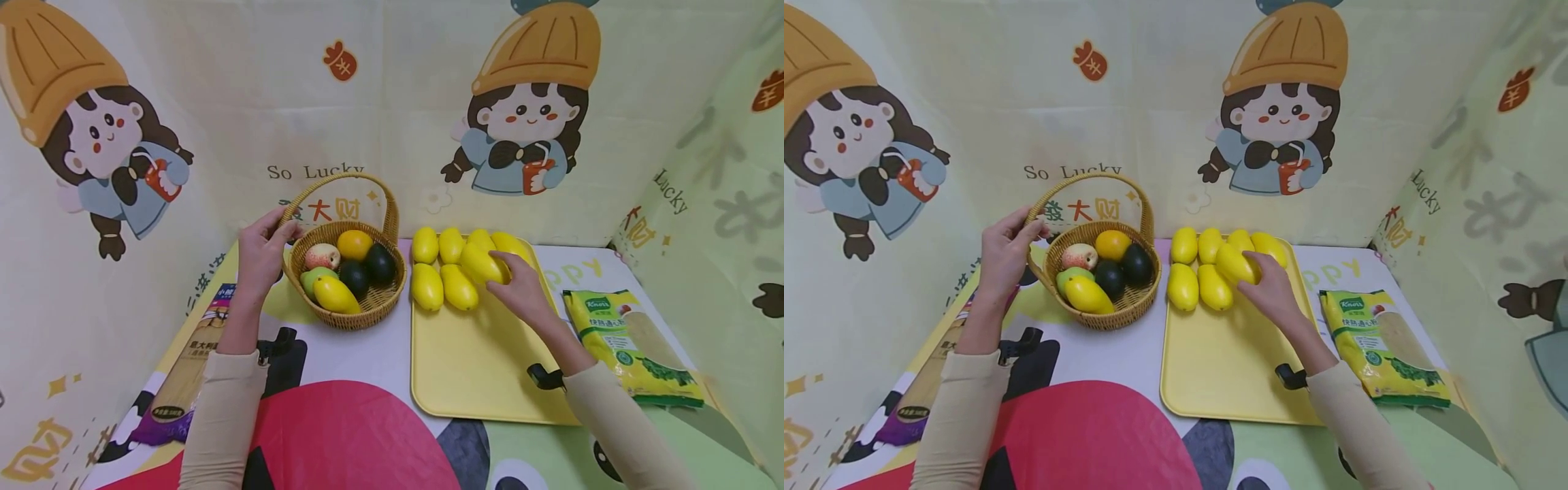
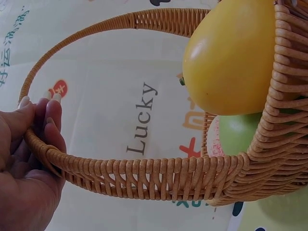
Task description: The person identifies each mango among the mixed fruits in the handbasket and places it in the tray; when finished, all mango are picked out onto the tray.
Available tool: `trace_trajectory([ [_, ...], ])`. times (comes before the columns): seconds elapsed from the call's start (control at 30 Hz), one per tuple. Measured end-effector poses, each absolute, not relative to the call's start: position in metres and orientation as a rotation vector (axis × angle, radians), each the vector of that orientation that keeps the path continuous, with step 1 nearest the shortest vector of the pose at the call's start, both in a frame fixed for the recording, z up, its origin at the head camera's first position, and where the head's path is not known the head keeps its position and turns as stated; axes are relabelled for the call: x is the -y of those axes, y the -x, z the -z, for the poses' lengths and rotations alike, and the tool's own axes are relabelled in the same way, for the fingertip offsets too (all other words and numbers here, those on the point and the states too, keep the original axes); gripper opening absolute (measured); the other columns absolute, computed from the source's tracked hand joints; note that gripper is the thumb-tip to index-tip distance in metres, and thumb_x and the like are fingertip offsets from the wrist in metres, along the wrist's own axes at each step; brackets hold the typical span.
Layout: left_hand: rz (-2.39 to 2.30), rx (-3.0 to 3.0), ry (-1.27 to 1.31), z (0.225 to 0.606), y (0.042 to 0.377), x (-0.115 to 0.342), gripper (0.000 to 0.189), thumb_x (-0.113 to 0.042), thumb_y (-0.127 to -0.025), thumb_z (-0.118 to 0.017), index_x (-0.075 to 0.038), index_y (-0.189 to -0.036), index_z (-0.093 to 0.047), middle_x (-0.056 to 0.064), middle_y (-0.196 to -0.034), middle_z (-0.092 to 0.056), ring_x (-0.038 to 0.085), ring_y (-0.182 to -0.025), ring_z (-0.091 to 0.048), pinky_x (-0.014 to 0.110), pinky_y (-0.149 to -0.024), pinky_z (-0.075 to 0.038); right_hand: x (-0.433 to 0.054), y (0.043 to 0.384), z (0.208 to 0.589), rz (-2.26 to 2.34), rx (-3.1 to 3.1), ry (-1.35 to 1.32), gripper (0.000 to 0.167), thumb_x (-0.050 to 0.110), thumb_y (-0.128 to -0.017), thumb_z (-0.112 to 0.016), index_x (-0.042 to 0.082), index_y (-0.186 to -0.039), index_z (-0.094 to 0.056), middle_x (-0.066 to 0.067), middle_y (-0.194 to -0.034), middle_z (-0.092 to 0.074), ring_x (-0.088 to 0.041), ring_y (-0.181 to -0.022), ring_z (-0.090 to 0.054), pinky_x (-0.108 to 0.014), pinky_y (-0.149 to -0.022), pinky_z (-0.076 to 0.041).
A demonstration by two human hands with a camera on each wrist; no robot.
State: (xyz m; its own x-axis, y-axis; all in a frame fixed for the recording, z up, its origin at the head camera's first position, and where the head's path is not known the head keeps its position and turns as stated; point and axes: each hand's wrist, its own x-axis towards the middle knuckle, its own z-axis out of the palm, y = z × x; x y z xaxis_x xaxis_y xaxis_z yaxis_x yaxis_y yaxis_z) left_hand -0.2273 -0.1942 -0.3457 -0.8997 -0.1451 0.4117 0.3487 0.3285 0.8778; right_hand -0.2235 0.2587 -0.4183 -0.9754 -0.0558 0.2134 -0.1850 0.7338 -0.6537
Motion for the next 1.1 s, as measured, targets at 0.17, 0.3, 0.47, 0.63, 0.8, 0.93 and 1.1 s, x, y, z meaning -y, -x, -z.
trace_trajectory([
  [0.17,1.601,2.182,0.174,0.345,0.227,0.194,0.036,-0.026,-0.1,-0.059,-0.012,-0.133,-0.063,0.005,-0.097,-0.069,0.013,-0.091,-0.067,0.018,-0.088,-0.056,-0.268,0.22,0.426,-1.081,2.787,-0.155,0.06,0.02,-0.087,-0.066,0.007,-0.143,-0.049,-0.021,-0.145,-0.049,-0.037,-0.126,-0.047,-0.055,-0.102,-0.042],
  [0.3,1.598,2.18,0.175,0.345,0.227,0.194,0.035,-0.027,-0.1,-0.059,-0.013,-0.132,-0.064,0.004,-0.096,-0.069,0.012,-0.09,-0.067,0.021,-0.089,-0.056,-0.275,0.219,0.435,-1.092,2.805,-0.124,0.06,0.024,-0.089,-0.067,0.007,-0.144,-0.048,-0.022,-0.145,-0.05,-0.037,-0.121,-0.049,-0.054,-0.097,-0.045],
  [0.47,1.595,2.184,0.182,0.344,0.227,0.193,0.035,-0.028,-0.1,-0.059,-0.014,-0.132,-0.064,0.005,-0.097,-0.069,0.017,-0.093,-0.067,0.019,-0.089,-0.056,-0.279,0.217,0.445,-1.111,2.815,-0.095,0.06,0.026,-0.09,-0.068,0.007,-0.144,-0.048,-0.02,-0.144,-0.052,-0.037,-0.119,-0.051,-0.054,-0.098,-0.047],
  [0.63,1.605,2.182,0.167,0.345,0.227,0.194,0.035,-0.029,-0.1,-0.059,-0.015,-0.131,-0.064,0.002,-0.095,-0.068,0.022,-0.095,-0.067,0.014,-0.086,-0.055,-0.28,0.214,0.45,-1.14,2.861,-0.086,0.062,0.027,-0.091,-0.068,0.005,-0.144,-0.047,-0.024,-0.142,-0.051,-0.04,-0.121,-0.052,-0.055,-0.101,-0.046],
  [0.8,1.613,2.175,0.157,0.346,0.229,0.195,0.034,-0.027,-0.1,-0.059,-0.014,-0.131,-0.065,-0.001,-0.094,-0.068,0.024,-0.095,-0.068,0.013,-0.085,-0.055,-0.28,0.211,0.45,-1.159,2.935,-0.043,0.066,0.036,-0.093,-0.067,0.005,-0.146,-0.042,-0.027,-0.141,-0.05,-0.041,-0.12,-0.053,-0.051,-0.098,-0.049],
  [0.93,1.606,2.173,0.167,0.346,0.228,0.195,0.034,-0.027,-0.1,-0.059,-0.014,-0.131,-0.065,0.001,-0.095,-0.068,0.024,-0.095,-0.068,0.016,-0.087,-0.056,-0.281,0.21,0.449,-1.132,2.951,-0.039,0.07,0.042,-0.094,-0.065,0.004,-0.147,-0.041,-0.028,-0.139,-0.051,-0.041,-0.119,-0.054,-0.05,-0.094,-0.051],
  [1.1,1.611,2.17,0.189,0.345,0.227,0.194,0.035,-0.026,-0.1,-0.059,-0.012,-0.132,-0.064,0.004,-0.096,-0.068,0.021,-0.094,-0.068,0.017,-0.087,-0.056,-0.281,0.212,0.448,-1.113,2.898,-0.065,0.068,0.042,-0.096,-0.062,0.002,-0.147,-0.042,-0.026,-0.141,-0.051,-0.042,-0.125,-0.051,-0.056,-0.1,-0.048],
])
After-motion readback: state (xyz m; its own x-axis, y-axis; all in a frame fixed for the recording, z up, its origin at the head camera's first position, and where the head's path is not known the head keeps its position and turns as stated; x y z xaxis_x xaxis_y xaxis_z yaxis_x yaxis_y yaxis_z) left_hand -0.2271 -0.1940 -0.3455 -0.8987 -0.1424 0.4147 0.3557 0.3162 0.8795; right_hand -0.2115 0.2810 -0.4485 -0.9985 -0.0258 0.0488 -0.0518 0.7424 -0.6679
